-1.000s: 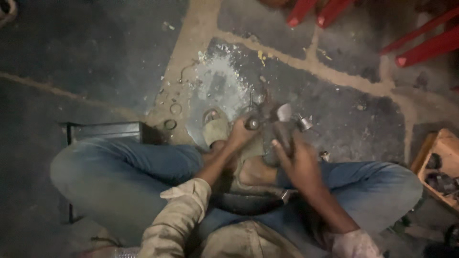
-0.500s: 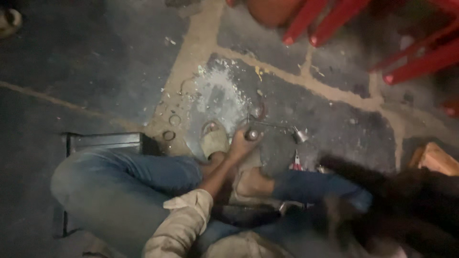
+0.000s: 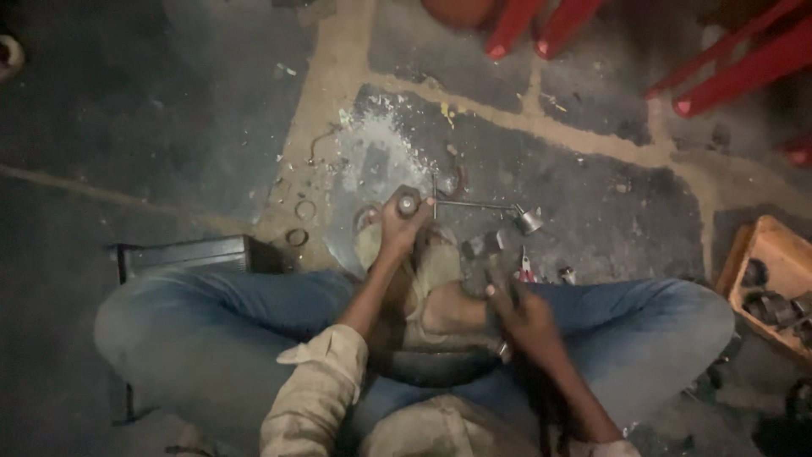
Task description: The person sits cross-legged on the floor and repeatedly hammers a small metal object held in their left hand. They use a hammer in their right hand to strike the object multiple times, occasionally adjusting its position.
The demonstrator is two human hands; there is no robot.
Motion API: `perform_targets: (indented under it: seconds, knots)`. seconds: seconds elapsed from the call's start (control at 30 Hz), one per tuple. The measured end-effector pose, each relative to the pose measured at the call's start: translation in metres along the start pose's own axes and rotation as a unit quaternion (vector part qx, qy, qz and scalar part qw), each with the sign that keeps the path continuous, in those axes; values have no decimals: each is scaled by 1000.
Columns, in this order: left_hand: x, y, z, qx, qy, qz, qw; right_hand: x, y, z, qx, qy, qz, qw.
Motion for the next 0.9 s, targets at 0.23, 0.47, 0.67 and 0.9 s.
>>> perform_targets:
  seconds: [0.23, 0.47, 0.67, 0.9]
  knots:
    - [2, 5, -4, 15, 11, -27, 999, -36, 12, -22, 20, -75, -97, 992]
    - [13, 9, -10, 34, -35, -14, 999, -24, 8, -14, 1, 9, -41, 999]
    - [1, 13, -11, 47, -31, -38, 998, -1, 10, -15, 15, -30, -27, 999]
    - [-1, 17, -13, 78, -32, -27, 996, -6, 9, -19, 37, -34, -114, 992]
Point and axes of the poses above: each hand's wrist, its own y-axis away from the middle knuckle, its own z-axis out of the back of the hand, x = y × z, the point moved 8 cm from there along -y, towards the middle knuckle, and after that the axes turned 9 degrees about -y, right-handed, at the moved point
